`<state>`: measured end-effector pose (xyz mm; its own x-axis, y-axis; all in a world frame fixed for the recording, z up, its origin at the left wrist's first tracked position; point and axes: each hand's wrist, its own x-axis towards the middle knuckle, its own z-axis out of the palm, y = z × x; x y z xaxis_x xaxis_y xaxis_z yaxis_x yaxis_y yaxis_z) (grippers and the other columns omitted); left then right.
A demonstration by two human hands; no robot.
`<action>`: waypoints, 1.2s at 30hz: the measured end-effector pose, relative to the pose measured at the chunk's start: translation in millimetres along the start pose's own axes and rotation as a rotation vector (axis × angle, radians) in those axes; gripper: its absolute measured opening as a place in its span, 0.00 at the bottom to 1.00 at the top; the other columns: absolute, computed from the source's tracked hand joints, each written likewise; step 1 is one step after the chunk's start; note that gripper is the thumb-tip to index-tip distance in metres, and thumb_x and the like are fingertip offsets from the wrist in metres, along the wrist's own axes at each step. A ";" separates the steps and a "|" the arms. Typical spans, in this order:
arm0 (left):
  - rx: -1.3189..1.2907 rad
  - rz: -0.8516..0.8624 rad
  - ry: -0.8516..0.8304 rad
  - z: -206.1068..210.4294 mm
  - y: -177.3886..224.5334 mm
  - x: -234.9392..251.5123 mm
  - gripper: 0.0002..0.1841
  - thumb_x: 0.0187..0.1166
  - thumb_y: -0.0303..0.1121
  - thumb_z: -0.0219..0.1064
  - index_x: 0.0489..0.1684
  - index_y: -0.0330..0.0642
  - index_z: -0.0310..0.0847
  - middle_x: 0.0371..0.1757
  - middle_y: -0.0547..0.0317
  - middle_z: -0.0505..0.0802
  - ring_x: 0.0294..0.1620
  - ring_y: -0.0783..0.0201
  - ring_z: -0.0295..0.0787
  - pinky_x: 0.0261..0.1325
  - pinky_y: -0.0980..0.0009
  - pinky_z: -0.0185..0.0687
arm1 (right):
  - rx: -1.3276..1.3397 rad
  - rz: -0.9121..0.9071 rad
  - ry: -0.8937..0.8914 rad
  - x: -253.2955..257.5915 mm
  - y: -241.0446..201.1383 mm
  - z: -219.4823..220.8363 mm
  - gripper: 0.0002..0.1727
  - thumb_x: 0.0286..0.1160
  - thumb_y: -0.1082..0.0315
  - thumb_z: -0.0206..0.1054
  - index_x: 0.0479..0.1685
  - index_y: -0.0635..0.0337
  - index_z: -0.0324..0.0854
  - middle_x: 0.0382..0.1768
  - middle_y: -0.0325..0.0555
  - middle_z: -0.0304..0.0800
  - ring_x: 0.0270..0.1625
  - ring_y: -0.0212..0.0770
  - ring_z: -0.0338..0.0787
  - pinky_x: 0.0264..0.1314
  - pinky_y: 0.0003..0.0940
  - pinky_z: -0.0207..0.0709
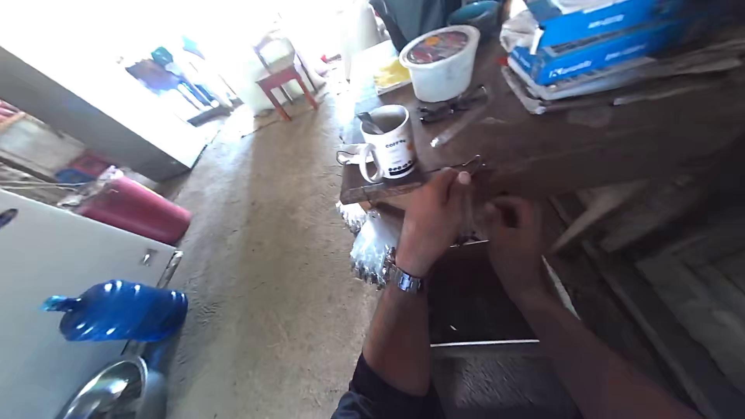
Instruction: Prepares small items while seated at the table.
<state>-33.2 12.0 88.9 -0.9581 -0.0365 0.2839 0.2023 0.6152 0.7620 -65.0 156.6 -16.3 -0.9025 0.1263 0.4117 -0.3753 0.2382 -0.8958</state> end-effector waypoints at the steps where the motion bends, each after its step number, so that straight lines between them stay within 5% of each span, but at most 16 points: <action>1: -0.066 0.025 -0.058 -2.1 1.0 -0.4 0.21 0.95 0.50 0.47 0.51 0.46 0.83 0.24 0.56 0.81 0.17 0.60 0.75 0.18 0.63 0.75 | 0.049 -0.079 0.045 -2.1 -3.0 -0.6 0.16 0.84 0.60 0.65 0.59 0.64 0.81 0.51 0.51 0.85 0.49 0.41 0.87 0.53 0.40 0.85; 4: -0.371 0.132 -0.237 -2.5 6.7 -1.5 0.19 0.96 0.43 0.45 0.52 0.40 0.80 0.26 0.55 0.83 0.21 0.62 0.79 0.22 0.68 0.80 | 0.417 -0.156 -0.063 -6.8 -15.0 -1.2 0.15 0.93 0.59 0.53 0.64 0.54 0.78 0.46 0.33 0.85 0.45 0.27 0.86 0.50 0.27 0.85; 6: -0.467 0.228 -0.227 1.2 13.4 -2.9 0.18 0.97 0.38 0.44 0.53 0.37 0.79 0.33 0.54 0.86 0.27 0.63 0.83 0.27 0.68 0.84 | 0.732 -0.029 -0.273 -8.7 -21.0 -1.4 0.26 0.91 0.39 0.46 0.67 0.45 0.78 0.46 0.30 0.88 0.47 0.29 0.89 0.53 0.31 0.86; 8: -0.360 0.325 -0.165 4.5 15.7 -2.2 0.17 0.96 0.36 0.45 0.53 0.37 0.81 0.43 0.54 0.86 0.38 0.63 0.85 0.39 0.66 0.88 | 0.924 0.096 -0.427 -9.4 -25.7 -3.4 0.33 0.82 0.29 0.49 0.65 0.43 0.81 0.48 0.34 0.91 0.50 0.32 0.91 0.57 0.34 0.87; 12: -0.096 0.477 -0.146 7.7 17.6 -1.2 0.20 0.95 0.36 0.45 0.51 0.37 0.85 0.49 0.55 0.90 0.57 0.60 0.84 0.72 0.56 0.75 | 0.932 0.115 -0.516 -11.2 -25.7 -10.6 0.19 0.81 0.42 0.65 0.61 0.39 0.83 0.43 0.29 0.92 0.42 0.25 0.91 0.48 0.25 0.87; 14: 0.009 0.495 -0.109 10.1 20.5 -2.4 0.18 0.95 0.36 0.47 0.50 0.39 0.85 0.48 0.57 0.90 0.59 0.60 0.83 0.79 0.54 0.67 | 0.860 0.079 -0.528 -11.9 -29.3 -12.9 0.12 0.80 0.49 0.70 0.55 0.38 0.86 0.35 0.28 0.91 0.32 0.22 0.88 0.36 0.20 0.85; 19: 0.128 0.409 -0.054 5.5 18.1 -1.6 0.18 0.95 0.41 0.50 0.51 0.43 0.86 0.46 0.58 0.89 0.54 0.58 0.82 0.62 0.57 0.77 | 0.767 0.105 -0.423 -7.7 -21.6 -14.1 0.04 0.79 0.62 0.72 0.44 0.46 0.91 0.28 0.34 0.89 0.24 0.24 0.83 0.27 0.19 0.80; 22: 0.000 0.268 -0.180 -6.3 12.5 -1.7 0.12 0.87 0.40 0.66 0.57 0.43 0.85 0.48 0.57 0.89 0.41 0.65 0.88 0.44 0.64 0.89 | 0.727 0.065 -0.386 -2.3 -19.5 -18.7 0.05 0.81 0.60 0.71 0.45 0.48 0.91 0.28 0.37 0.89 0.24 0.26 0.83 0.28 0.20 0.81; 26: -0.065 0.241 -0.130 -10.8 6.6 -2.3 0.04 0.82 0.31 0.71 0.46 0.44 0.89 0.38 0.62 0.91 0.30 0.69 0.86 0.33 0.68 0.88 | 0.631 0.043 -0.355 1.5 -16.5 -23.0 0.08 0.83 0.60 0.69 0.47 0.53 0.89 0.29 0.40 0.87 0.25 0.29 0.83 0.28 0.22 0.80; 32: -0.107 0.175 0.010 -11.0 1.4 -4.2 0.06 0.84 0.37 0.70 0.45 0.46 0.90 0.34 0.62 0.92 0.26 0.68 0.85 0.27 0.69 0.85 | 0.576 0.013 -0.290 6.0 -13.3 -25.4 0.09 0.82 0.60 0.70 0.48 0.54 0.90 0.31 0.40 0.89 0.23 0.31 0.82 0.25 0.25 0.81; 36: -0.126 0.207 0.034 -8.3 -9.6 -6.6 0.09 0.85 0.41 0.69 0.50 0.48 0.90 0.49 0.59 0.89 0.39 0.65 0.87 0.38 0.66 0.87 | 0.566 0.019 -0.262 7.0 -13.1 -27.9 0.10 0.85 0.62 0.66 0.50 0.57 0.87 0.32 0.41 0.88 0.24 0.31 0.82 0.24 0.25 0.81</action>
<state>-27.2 -0.2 84.5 -0.8869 0.0521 0.4590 0.4190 0.5090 0.7519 -60.4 181.3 3.0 -0.9050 -0.1319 0.4043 -0.3476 -0.3185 -0.8819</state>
